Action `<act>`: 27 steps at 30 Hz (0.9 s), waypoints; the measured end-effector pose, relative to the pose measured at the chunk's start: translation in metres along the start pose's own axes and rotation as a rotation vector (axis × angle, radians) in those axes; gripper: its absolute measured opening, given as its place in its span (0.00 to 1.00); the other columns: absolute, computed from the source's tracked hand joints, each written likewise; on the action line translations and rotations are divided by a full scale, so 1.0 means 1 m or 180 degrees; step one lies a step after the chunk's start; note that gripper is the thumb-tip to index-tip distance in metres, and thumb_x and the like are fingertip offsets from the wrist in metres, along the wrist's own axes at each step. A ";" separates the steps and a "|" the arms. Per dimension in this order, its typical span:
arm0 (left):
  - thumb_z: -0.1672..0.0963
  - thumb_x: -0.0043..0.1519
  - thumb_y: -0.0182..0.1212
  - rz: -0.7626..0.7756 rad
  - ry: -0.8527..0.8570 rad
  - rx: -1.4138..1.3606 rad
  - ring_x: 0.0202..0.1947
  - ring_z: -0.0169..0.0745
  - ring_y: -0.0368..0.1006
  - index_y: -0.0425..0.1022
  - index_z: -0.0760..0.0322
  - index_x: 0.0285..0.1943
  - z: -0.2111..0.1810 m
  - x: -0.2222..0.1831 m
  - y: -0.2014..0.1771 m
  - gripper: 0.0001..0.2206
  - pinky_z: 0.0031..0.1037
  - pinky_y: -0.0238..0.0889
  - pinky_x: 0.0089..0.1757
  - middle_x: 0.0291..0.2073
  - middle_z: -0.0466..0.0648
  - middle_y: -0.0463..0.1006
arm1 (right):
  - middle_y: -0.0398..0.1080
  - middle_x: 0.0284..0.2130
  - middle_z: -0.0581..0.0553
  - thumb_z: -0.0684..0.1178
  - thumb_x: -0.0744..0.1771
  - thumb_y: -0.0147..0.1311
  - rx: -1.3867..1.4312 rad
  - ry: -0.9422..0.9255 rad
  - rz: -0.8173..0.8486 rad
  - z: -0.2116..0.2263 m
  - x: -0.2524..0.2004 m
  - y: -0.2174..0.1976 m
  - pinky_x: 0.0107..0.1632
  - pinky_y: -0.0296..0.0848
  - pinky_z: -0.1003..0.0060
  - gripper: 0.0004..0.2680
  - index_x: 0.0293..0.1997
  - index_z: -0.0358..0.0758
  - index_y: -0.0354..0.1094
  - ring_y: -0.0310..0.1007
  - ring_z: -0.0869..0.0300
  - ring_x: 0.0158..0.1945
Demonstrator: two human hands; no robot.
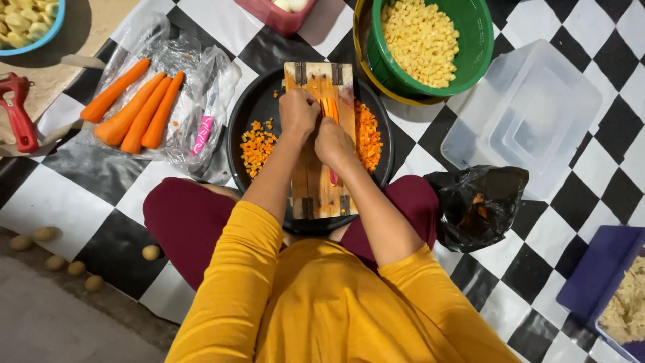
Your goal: A person sitting on the floor uses a manual wooden slicer to chop carrots into small pieces over a large tray.
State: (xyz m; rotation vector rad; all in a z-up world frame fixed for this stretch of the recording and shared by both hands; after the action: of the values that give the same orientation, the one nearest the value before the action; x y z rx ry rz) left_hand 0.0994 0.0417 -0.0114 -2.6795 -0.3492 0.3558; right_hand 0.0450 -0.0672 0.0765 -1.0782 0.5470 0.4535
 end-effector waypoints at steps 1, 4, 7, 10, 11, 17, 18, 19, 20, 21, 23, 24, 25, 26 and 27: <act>0.62 0.56 0.66 -0.0005 0.0005 -0.0004 0.36 0.58 0.81 0.83 0.68 0.36 0.000 0.001 0.000 0.03 0.37 0.75 0.34 0.30 0.61 0.82 | 0.69 0.52 0.25 0.45 0.69 0.26 -0.0004 -0.0005 -0.0006 -0.002 -0.007 0.004 0.63 0.64 0.36 0.17 0.58 0.28 0.60 0.66 0.33 0.62; 0.63 0.56 0.65 0.0001 -0.0040 -0.0023 0.35 0.52 0.81 0.83 0.67 0.34 0.004 0.000 0.004 0.02 0.34 0.75 0.34 0.30 0.60 0.82 | 0.69 0.51 0.22 0.44 0.68 0.30 -0.0065 0.0007 0.0052 -0.023 -0.020 0.023 0.62 0.63 0.33 0.13 0.54 0.29 0.60 0.65 0.29 0.62; 0.63 0.56 0.65 -0.0036 -0.0010 -0.0056 0.34 0.49 0.81 0.82 0.66 0.34 0.000 0.002 0.000 0.02 0.32 0.75 0.33 0.29 0.58 0.82 | 0.70 0.51 0.20 0.46 0.69 0.32 -0.0121 -0.0139 -0.0058 -0.060 -0.013 0.047 0.64 0.63 0.34 0.14 0.54 0.28 0.62 0.66 0.29 0.61; 0.63 0.59 0.65 -0.0061 0.0061 0.0077 0.35 0.56 0.81 0.81 0.69 0.35 -0.005 -0.007 -0.001 0.01 0.38 0.77 0.36 0.29 0.60 0.81 | 0.73 0.45 0.23 0.50 0.70 0.29 -0.0149 -0.0067 0.0027 -0.101 -0.031 0.066 0.56 0.71 0.40 0.16 0.51 0.30 0.64 0.72 0.31 0.55; 0.62 0.59 0.66 0.0007 0.0114 0.0138 0.38 0.58 0.81 0.80 0.71 0.36 -0.008 -0.008 0.000 0.02 0.39 0.77 0.38 0.30 0.61 0.81 | 0.74 0.42 0.22 0.51 0.71 0.29 -0.0349 -0.0118 -0.0133 -0.102 -0.049 0.059 0.53 0.72 0.40 0.15 0.50 0.30 0.63 0.74 0.31 0.52; 0.56 0.58 0.74 0.0297 0.0161 0.0542 0.45 0.67 0.79 0.74 0.76 0.40 -0.051 -0.054 -0.022 0.16 0.48 0.77 0.44 0.36 0.66 0.80 | 0.74 0.35 0.25 0.51 0.72 0.30 -0.0416 -0.0163 -0.0513 -0.098 -0.073 0.067 0.43 0.76 0.44 0.14 0.49 0.29 0.62 0.77 0.33 0.44; 0.55 0.56 0.76 0.0488 0.0208 0.0610 0.44 0.68 0.79 0.75 0.78 0.38 -0.053 -0.064 -0.020 0.17 0.48 0.76 0.43 0.34 0.66 0.80 | 0.74 0.34 0.26 0.50 0.72 0.30 -0.0298 -0.0200 -0.0537 -0.100 -0.070 0.072 0.41 0.77 0.45 0.15 0.50 0.27 0.62 0.77 0.33 0.43; 0.55 0.56 0.76 0.0477 0.0211 0.0622 0.44 0.68 0.79 0.75 0.78 0.38 -0.051 -0.062 -0.019 0.17 0.48 0.76 0.43 0.34 0.66 0.80 | 0.74 0.34 0.26 0.50 0.72 0.30 -0.0290 -0.0213 -0.0538 -0.103 -0.058 0.079 0.41 0.77 0.45 0.15 0.50 0.27 0.62 0.77 0.33 0.43; 0.56 0.56 0.76 0.0653 0.0099 0.0672 0.43 0.67 0.80 0.76 0.78 0.38 -0.045 -0.065 -0.011 0.17 0.48 0.76 0.43 0.32 0.66 0.79 | 0.74 0.33 0.27 0.51 0.72 0.32 -0.0441 -0.0256 -0.0630 -0.109 -0.051 0.085 0.39 0.78 0.46 0.14 0.48 0.30 0.62 0.78 0.35 0.42; 0.56 0.55 0.76 0.0830 -0.0012 0.0723 0.42 0.67 0.80 0.77 0.78 0.38 -0.040 -0.068 -0.002 0.16 0.47 0.76 0.42 0.31 0.66 0.79 | 0.74 0.33 0.28 0.51 0.72 0.33 -0.0593 -0.0299 -0.0720 -0.115 -0.044 0.092 0.38 0.78 0.48 0.12 0.47 0.32 0.62 0.78 0.36 0.41; 0.56 0.55 0.75 0.0866 -0.0007 0.0788 0.41 0.67 0.80 0.78 0.78 0.38 -0.030 -0.065 0.005 0.15 0.48 0.76 0.41 0.30 0.65 0.79 | 0.74 0.34 0.29 0.50 0.72 0.33 -0.0623 -0.0183 -0.0662 -0.104 -0.053 0.085 0.39 0.78 0.48 0.12 0.48 0.31 0.61 0.78 0.37 0.42; 0.56 0.55 0.75 0.0912 -0.0021 0.0856 0.40 0.66 0.81 0.79 0.78 0.37 -0.023 -0.065 0.008 0.14 0.49 0.75 0.40 0.29 0.64 0.79 | 0.74 0.35 0.30 0.49 0.72 0.34 -0.0653 -0.0061 -0.0582 -0.100 -0.058 0.083 0.41 0.78 0.48 0.12 0.50 0.31 0.61 0.78 0.38 0.44; 0.56 0.55 0.75 0.0919 -0.0025 0.0859 0.40 0.66 0.81 0.79 0.78 0.37 -0.023 -0.062 0.008 0.14 0.49 0.75 0.40 0.29 0.64 0.79 | 0.74 0.35 0.30 0.49 0.72 0.34 -0.0649 -0.0056 -0.0576 -0.104 -0.051 0.084 0.41 0.78 0.48 0.12 0.50 0.31 0.61 0.78 0.38 0.44; 0.56 0.57 0.74 0.0935 -0.0021 0.0812 0.40 0.66 0.81 0.80 0.78 0.38 -0.022 -0.063 0.009 0.14 0.48 0.75 0.40 0.29 0.63 0.79 | 0.74 0.36 0.30 0.49 0.72 0.34 -0.0498 -0.0075 -0.0480 -0.110 -0.048 0.089 0.40 0.78 0.46 0.11 0.49 0.31 0.60 0.78 0.36 0.44; 0.56 0.58 0.73 0.0951 -0.0017 0.0766 0.39 0.65 0.81 0.80 0.77 0.38 -0.021 -0.065 0.009 0.13 0.47 0.75 0.40 0.29 0.62 0.79 | 0.74 0.36 0.30 0.50 0.72 0.34 -0.0347 -0.0093 -0.0383 -0.116 -0.045 0.094 0.40 0.77 0.43 0.11 0.48 0.31 0.59 0.77 0.34 0.44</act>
State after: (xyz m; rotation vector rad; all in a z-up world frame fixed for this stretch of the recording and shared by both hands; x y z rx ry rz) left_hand 0.0466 0.0069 0.0157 -2.4914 0.0915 0.4612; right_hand -0.0686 -0.1385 -0.0031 -1.2001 0.4328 0.3963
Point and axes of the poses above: each hand's wrist, its own x-axis towards the middle knuckle, its own y-axis out of the palm, z = x × y, the point moved 7 cm from there along x, towards the middle knuckle
